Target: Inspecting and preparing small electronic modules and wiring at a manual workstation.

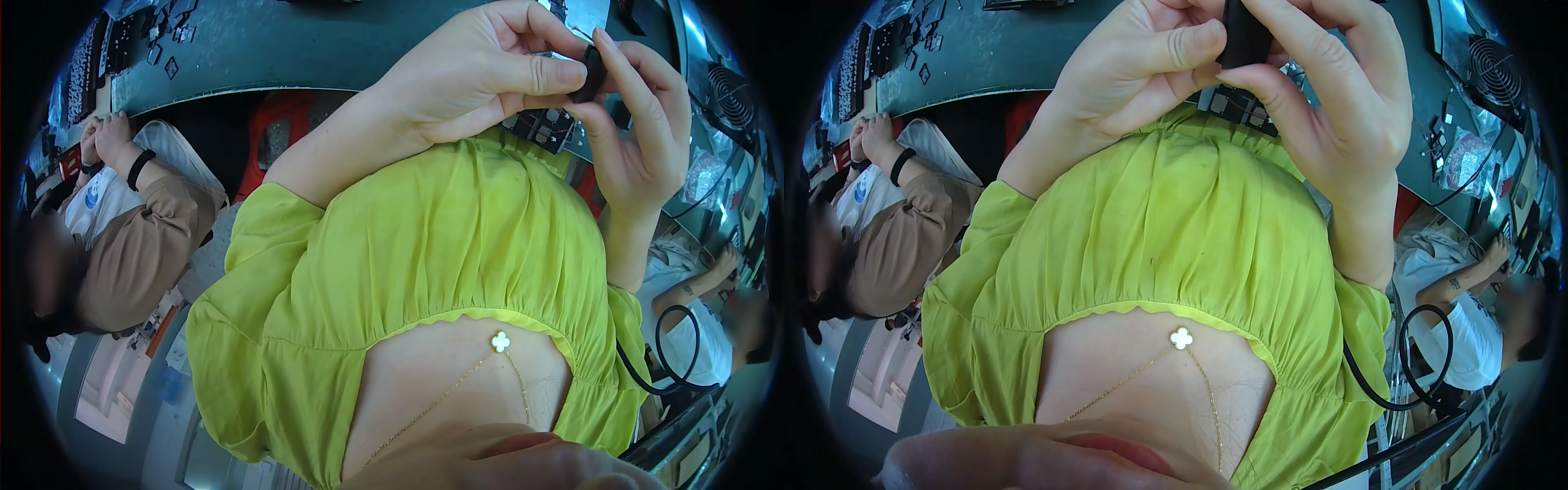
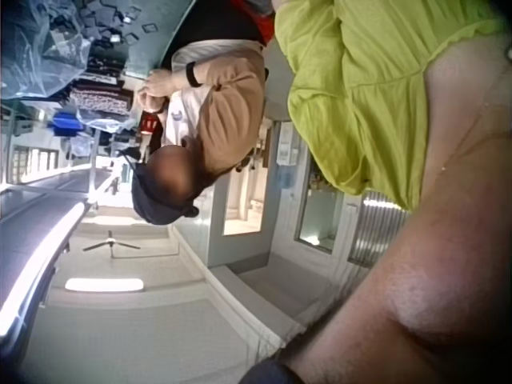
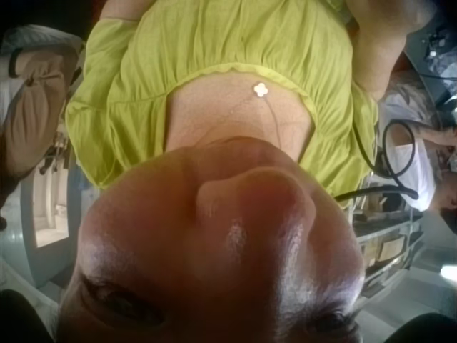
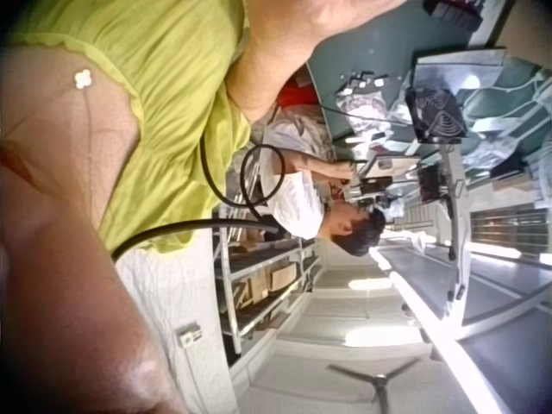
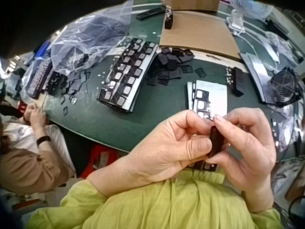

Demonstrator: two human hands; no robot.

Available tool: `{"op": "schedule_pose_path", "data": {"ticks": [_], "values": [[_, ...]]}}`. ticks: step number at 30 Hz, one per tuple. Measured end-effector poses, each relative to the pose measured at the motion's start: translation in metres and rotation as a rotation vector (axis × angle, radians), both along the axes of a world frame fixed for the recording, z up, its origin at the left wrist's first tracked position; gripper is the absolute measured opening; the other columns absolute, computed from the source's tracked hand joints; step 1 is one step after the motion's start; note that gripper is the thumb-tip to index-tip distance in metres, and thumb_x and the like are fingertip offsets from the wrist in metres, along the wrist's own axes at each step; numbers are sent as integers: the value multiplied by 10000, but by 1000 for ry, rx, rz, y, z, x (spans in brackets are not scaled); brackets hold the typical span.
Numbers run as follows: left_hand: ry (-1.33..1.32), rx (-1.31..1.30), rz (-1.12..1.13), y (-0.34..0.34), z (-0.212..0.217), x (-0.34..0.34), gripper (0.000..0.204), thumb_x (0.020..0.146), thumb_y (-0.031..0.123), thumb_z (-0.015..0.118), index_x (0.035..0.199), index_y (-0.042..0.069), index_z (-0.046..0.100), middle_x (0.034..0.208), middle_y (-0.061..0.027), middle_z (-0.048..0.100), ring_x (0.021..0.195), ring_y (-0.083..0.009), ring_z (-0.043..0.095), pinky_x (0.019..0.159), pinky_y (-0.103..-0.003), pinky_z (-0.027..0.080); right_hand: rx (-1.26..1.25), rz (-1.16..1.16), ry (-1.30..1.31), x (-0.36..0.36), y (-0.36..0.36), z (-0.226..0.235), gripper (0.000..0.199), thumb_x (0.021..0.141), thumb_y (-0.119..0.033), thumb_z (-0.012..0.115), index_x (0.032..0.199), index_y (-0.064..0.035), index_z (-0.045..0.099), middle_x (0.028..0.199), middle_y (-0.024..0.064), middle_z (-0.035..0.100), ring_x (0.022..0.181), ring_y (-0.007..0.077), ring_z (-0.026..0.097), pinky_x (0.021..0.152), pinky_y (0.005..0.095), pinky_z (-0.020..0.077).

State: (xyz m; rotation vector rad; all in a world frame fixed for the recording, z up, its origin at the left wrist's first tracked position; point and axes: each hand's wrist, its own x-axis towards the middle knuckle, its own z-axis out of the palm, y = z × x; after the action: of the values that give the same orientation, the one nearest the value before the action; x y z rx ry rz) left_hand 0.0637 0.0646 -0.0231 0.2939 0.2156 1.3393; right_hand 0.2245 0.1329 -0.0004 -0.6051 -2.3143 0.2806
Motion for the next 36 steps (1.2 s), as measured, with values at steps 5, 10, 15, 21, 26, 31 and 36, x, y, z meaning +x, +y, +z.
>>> {"op": "schedule_pose_path", "data": {"ticks": [5,10,15,21,26,31,36], "values": [[152,-40,-18,-3,10,1,164,848,-33,553,999,4,501,986,-122,560,860,-151,587,755,-215,514,5,-14,13,12,-5,3,366,718,-29,704,1076,-61,636,1008,87,570,806,159,553,706,234,479],[141,-44,-17,-2,9,3,172,840,-31,568,994,3,500,958,-123,567,838,-149,589,740,-212,515,13,-18,26,13,-7,3,363,720,-23,700,1076,-60,635,1011,88,569,814,162,555,711,235,481],[163,84,46,-2,-2,2,168,835,-32,575,983,2,501,942,-123,569,825,-149,589,732,-210,514,19,-19,38,11,-9,2,360,723,-17,696,1075,-59,633,1015,90,568,821,165,558,717,237,483],[216,278,93,-1,-2,2,136,831,-55,565,933,-1,494,992,-126,534,842,-147,571,754,-210,505,27,-27,55,12,-10,3,357,726,-9,690,1074,-57,631,1019,91,566,831,169,561,723,238,485],[177,211,64,-1,8,4,131,824,-71,563,908,-3,488,1038,-130,504,866,-148,557,774,-214,498,39,-31,69,12,-14,7,354,728,-3,686,1074,-56,630,1022,93,565,839,172,563,728,240,487],[279,96,29,-1,15,2,137,818,-80,564,902,-5,485,1068,-133,485,884,-149,546,785,-217,492,49,-27,83,5,-16,9,352,730,4,682,1073,-55,628,1026,94,564,846,175,565,733,241,488],[380,-17,-11,1,23,-3,143,812,-89,566,895,-8,483,1098,-135,466,901,-149,535,795,-220,487,62,-27,96,6,-16,10,349,733,10,677,1072,-54,627,1029,95,563,854,178,568,739,242,490]]}}
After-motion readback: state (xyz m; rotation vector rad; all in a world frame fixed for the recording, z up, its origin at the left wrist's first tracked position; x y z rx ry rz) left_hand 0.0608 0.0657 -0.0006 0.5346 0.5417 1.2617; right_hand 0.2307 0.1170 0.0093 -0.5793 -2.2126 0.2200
